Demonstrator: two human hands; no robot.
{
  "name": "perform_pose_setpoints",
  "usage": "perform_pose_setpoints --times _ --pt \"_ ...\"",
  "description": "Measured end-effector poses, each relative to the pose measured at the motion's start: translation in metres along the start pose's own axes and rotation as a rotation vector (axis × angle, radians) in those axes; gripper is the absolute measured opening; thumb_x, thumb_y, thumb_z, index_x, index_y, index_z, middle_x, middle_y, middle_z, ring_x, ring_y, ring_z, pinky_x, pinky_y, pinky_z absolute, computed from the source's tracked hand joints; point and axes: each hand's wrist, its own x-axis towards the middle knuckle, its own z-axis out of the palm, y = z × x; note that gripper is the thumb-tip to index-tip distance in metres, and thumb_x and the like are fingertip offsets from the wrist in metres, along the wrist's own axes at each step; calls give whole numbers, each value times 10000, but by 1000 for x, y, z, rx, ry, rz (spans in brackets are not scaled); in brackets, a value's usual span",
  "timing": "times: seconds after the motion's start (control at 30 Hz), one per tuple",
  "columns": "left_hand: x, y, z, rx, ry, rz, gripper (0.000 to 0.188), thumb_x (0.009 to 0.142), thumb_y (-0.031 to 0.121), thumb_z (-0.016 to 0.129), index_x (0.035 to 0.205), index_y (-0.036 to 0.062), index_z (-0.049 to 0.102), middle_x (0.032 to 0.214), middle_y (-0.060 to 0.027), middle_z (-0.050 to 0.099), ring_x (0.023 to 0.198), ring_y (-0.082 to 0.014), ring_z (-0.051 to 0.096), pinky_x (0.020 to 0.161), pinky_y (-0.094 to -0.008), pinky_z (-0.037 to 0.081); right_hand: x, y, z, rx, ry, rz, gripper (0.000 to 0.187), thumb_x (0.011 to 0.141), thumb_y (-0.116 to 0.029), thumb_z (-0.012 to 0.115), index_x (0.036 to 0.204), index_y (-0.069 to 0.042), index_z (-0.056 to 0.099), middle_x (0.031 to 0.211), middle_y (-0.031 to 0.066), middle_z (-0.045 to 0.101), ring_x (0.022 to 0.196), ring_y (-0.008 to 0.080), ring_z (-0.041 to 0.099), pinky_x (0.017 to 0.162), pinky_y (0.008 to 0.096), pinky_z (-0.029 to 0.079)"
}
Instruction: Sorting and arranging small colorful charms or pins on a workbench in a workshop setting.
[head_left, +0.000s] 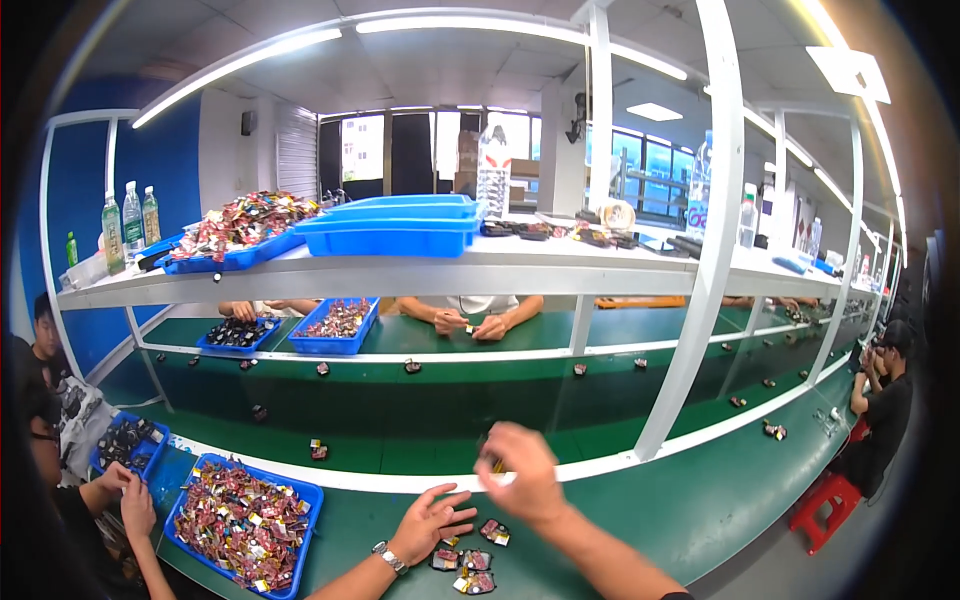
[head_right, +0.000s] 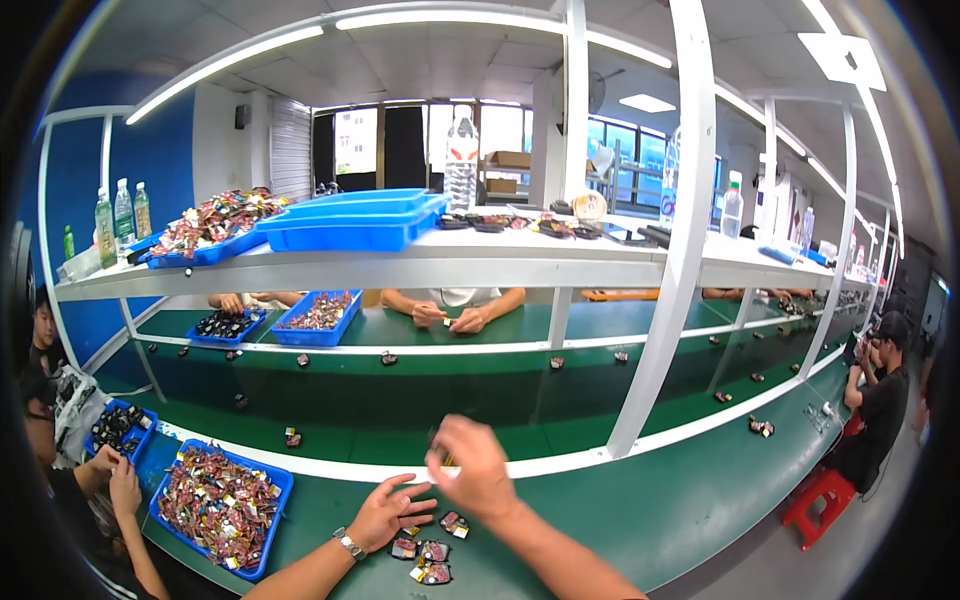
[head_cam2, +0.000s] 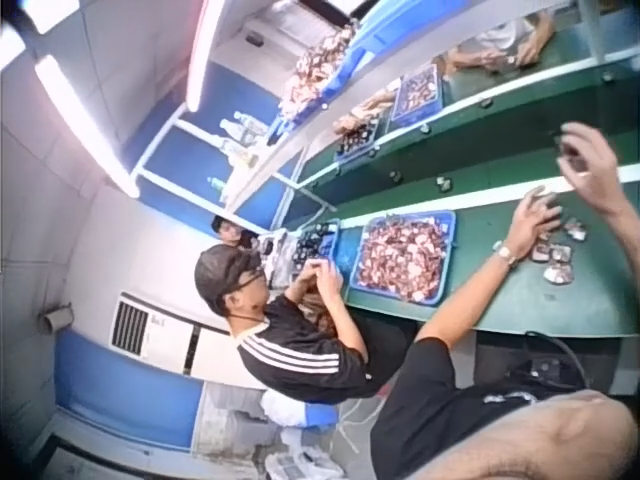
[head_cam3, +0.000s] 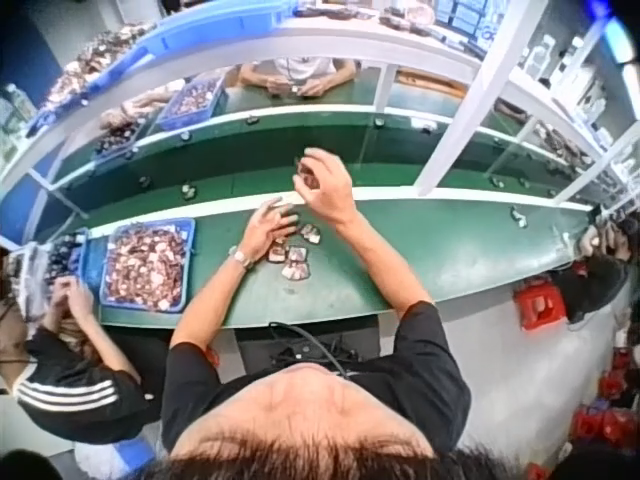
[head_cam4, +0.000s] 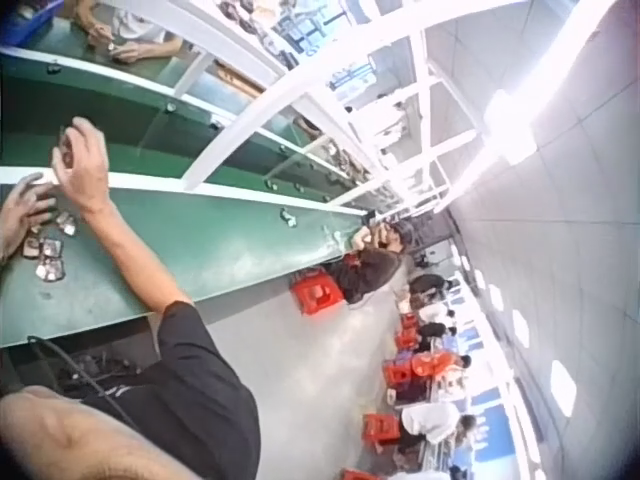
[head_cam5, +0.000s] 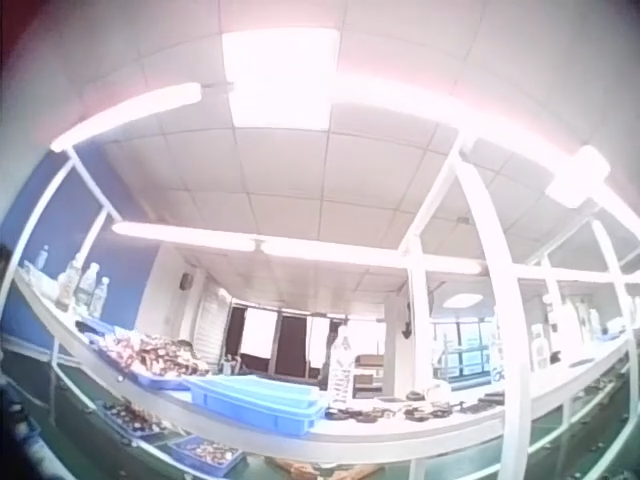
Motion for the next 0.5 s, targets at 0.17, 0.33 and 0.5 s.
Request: perform_pose_setpoints --times 0.17,0.33,0.5 --pt "-3 5 -1 57 -9 -44 412 984 80 519 1366 -8 391 1398 -242 467 1250 -334 534 1018 -415 503 163 9 -56 -157 234 -54 161 710 -50 705 849 -13 631 920 152 614 865 293 624 773 388 520" --pt "9 -4 -2 97 -31 -62 333 982 61 512 1300 -21 454 1368 -241 499 1223 -351 557 1004 -431 510 250 68 -64 -267 -46 66 219 738 -192 707 877 -23 713 902 159 667 835 290 663 771 352 525" --pt "6 -1 -13 147 16 46 228 965 25 515 1185 -33 535 1262 -230 582 1127 -324 624 943 -403 544 244 65 -53 -317 124 -115 225 808 -189 708 952 -18 683 1004 173 674 953 312 644 828 354 503"
